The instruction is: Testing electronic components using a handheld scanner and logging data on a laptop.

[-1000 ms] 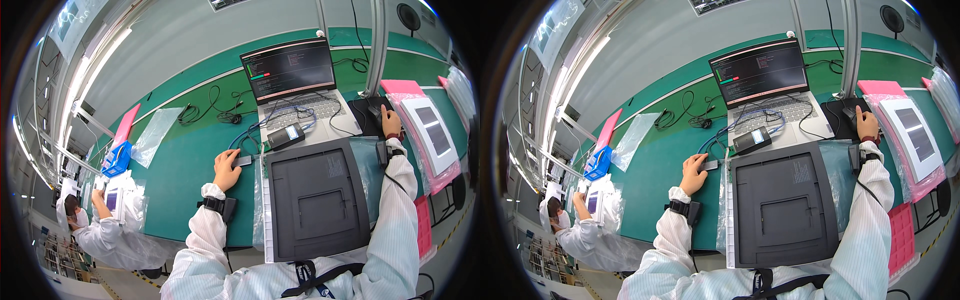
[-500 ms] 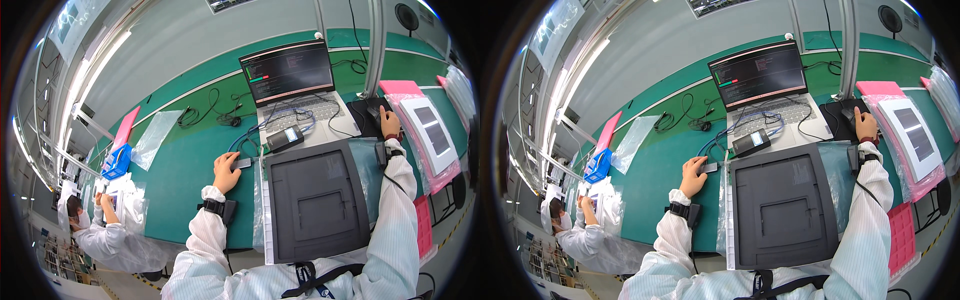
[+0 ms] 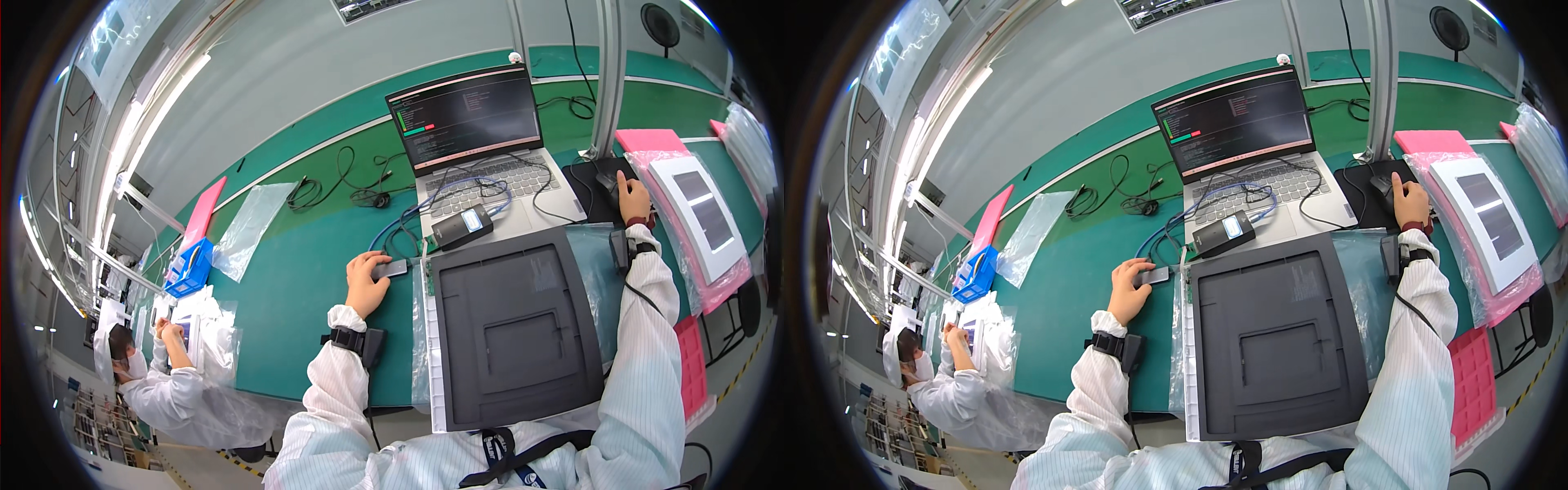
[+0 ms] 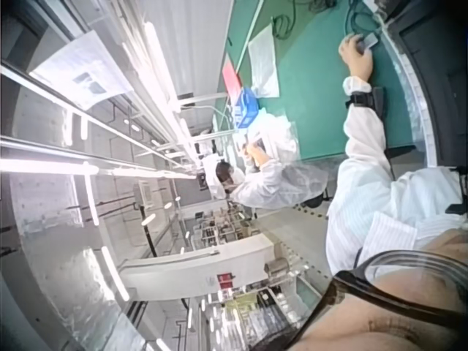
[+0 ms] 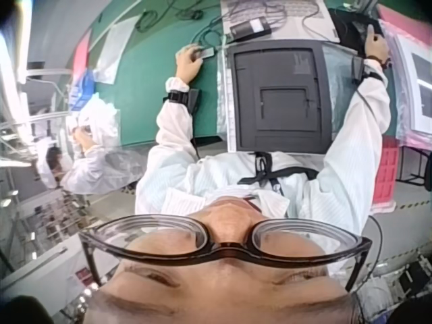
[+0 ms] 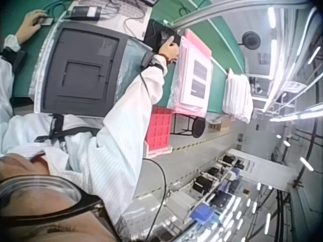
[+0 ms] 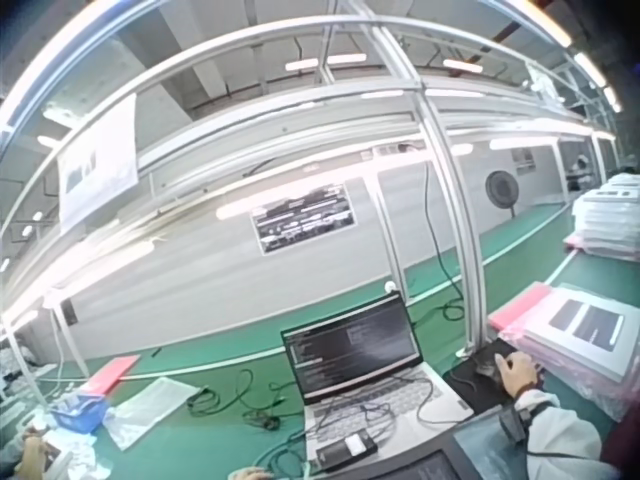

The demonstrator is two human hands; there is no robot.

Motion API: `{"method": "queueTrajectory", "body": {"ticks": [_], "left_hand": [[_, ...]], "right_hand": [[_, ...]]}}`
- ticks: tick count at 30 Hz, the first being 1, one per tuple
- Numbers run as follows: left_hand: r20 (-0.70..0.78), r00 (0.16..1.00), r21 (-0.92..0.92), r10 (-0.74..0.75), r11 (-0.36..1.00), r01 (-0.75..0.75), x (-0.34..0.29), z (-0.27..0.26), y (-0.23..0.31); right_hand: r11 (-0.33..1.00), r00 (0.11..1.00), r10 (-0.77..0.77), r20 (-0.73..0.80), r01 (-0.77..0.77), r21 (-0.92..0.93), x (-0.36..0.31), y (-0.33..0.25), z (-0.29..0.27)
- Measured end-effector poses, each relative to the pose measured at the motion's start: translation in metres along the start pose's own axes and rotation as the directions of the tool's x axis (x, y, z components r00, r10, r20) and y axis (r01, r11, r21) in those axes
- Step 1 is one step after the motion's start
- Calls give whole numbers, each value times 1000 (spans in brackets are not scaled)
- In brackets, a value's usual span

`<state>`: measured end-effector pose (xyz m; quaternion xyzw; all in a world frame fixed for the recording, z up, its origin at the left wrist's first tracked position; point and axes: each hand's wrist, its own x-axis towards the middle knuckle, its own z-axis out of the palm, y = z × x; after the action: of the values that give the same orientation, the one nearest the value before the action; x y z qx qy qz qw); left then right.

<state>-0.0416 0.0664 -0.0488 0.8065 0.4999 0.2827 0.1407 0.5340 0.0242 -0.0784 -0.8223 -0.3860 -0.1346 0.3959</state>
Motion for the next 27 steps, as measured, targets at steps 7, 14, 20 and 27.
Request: {"method": "queueTrajectory", "body": {"ticks": [7, 14, 20, 27], "left_hand": [[-23, 1000, -28, -9, 1000, 8, 1, -1, 4], [-20, 999, -13, -39, 999, 39, -1, -1, 6], [-41, 999, -31, -34, 999, 33, -1, 0, 4], [-37, 999, -31, -30, 999, 29, 0, -2, 6]], "right_hand": [[999, 1000, 3, -4, -3, 37, 2, 1, 0], [999, 1000, 4, 1, -4, 34, 0, -1, -1], [999, 1000, -5, -6, 5, 38, 0, 1, 0], [999, 1000, -7, -10, 8, 36, 1, -1, 0]]}}
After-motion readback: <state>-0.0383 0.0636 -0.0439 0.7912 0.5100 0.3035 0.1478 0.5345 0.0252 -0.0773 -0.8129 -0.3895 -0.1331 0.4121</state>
